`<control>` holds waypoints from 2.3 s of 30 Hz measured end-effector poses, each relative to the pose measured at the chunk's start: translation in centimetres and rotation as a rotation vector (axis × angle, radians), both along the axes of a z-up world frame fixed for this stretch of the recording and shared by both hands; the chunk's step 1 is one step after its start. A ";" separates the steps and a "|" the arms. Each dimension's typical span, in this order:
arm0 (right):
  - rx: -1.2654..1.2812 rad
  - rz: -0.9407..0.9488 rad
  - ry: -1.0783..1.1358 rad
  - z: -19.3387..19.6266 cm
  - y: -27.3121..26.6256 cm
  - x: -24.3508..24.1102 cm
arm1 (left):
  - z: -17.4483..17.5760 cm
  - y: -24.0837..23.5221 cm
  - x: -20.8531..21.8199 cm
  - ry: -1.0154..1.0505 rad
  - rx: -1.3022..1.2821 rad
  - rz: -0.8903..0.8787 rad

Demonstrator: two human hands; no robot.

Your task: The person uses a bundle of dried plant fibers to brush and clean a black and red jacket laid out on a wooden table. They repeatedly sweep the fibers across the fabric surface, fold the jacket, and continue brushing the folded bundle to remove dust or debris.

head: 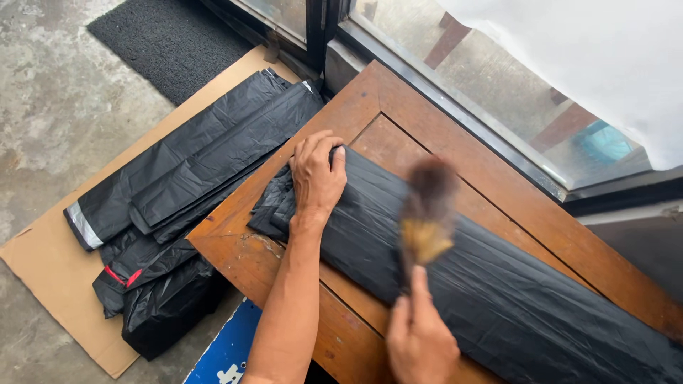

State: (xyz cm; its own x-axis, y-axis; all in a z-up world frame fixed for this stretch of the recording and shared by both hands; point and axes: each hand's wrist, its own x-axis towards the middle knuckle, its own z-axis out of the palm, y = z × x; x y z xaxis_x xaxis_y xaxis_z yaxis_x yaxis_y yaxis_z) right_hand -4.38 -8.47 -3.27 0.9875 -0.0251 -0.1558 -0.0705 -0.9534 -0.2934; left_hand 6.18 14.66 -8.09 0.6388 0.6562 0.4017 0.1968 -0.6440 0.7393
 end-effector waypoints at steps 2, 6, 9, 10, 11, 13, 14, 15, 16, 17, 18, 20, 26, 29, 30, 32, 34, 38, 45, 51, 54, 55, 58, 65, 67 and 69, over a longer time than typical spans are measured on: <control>0.018 0.088 0.066 -0.4 2.2 -0.5 | -0.1 -0.1 0.0 -0.003 0.005 0.011; 0.047 0.607 -0.152 -2.0 6.0 -0.9 | 1.2 -0.2 -0.4 0.014 0.084 -0.010; -0.032 0.650 -0.359 -2.6 5.7 -1.0 | 1.2 -0.1 -0.6 0.006 0.164 -0.061; -0.068 0.643 -0.475 -2.6 5.2 -0.9 | 1.0 -0.1 -0.4 -0.003 0.221 -0.052; -0.084 0.610 -0.468 -2.0 3.7 -0.6 | 1.1 -0.2 -0.6 -0.005 0.212 -0.088; -0.080 0.541 -0.297 -0.9 0.9 -0.2 | 1.3 -0.2 -0.8 0.023 0.374 -0.096; -0.090 0.513 -0.290 -0.9 -1.2 -0.2 | 1.3 -0.4 -0.8 0.021 0.368 -0.126; -0.131 0.410 -0.229 -1.0 -3.2 -0.4 | 1.4 -0.5 -0.9 0.044 0.391 -0.121; -0.170 0.307 -0.168 -0.9 -5.1 -0.7 | 1.5 -0.4 -1.0 0.067 0.416 -0.117; -0.173 0.291 -0.164 0.3 -6.9 -0.5 | 1.3 -0.5 -1.0 0.065 0.414 -0.134; -0.202 0.052 0.119 1.5 -8.7 -0.3 | 1.1 -0.5 -1.0 0.099 0.409 -0.133; -0.222 -0.196 0.396 2.5 -11.1 -0.3 | 0.9 -0.4 -1.0 0.135 0.406 -0.132; -0.189 -0.296 0.274 0.6 -14.8 -1.1 | 2.0 -2.1 -1.9 0.026 0.522 -0.148; -0.157 -0.375 0.200 -0.5 -16.3 -1.4 | 5.8 -6.7 -2.5 0.030 0.603 -0.168; -0.147 -0.410 0.186 -1.0 -16.7 -1.8 | 7.2 -8.9 -2.4 -0.065 0.517 -0.351; -0.137 -0.449 0.184 -1.2 -15.7 -2.6 | 8.5 -13.3 -3.1 -0.146 0.425 -0.542; -0.032 -0.182 0.162 -1.0 -13.5 -2.3 | 8.2 -18.0 -3.6 0.043 0.159 -0.863; 0.057 -0.057 0.102 0.0 -12.1 -2.2 | 5.9 -22.2 -2.7 0.109 0.269 -0.976; -0.146 -0.491 0.291 1.4 -21.7 -0.5 | 2.4 -20.0 -1.5 0.151 0.783 -0.862; -0.132 -0.701 0.308 2.1 -25.1 0.2 | 3.1 -16.3 -0.5 0.186 0.864 -0.845; -0.094 -0.589 0.163 -0.1 -22.5 -0.5 | 4.1 -16.8 -0.6 0.187 0.823 -0.888; -0.045 -0.529 0.061 -0.7 -21.3 -0.7 | 4.5 -17.2 -0.7 0.169 0.773 -0.928; 0.007 -0.243 0.006 -0.8 -17.8 -1.3 | 5.4 -19.5 -1.4 0.094 0.778 -1.120; -0.170 -0.517 0.158 0.6 -24.3 -0.3 | 4.6 -21.0 -1.8 0.037 0.829 -1.151; -0.240 -0.751 0.196 1.5 -27.1 -0.2 | 4.3 -21.0 -1.9 0.039 0.800 -1.151; -0.233 -0.828 0.161 0.7 -29.1 -1.2 | 4.3 -21.0 -2.1 0.023 0.790 -1.158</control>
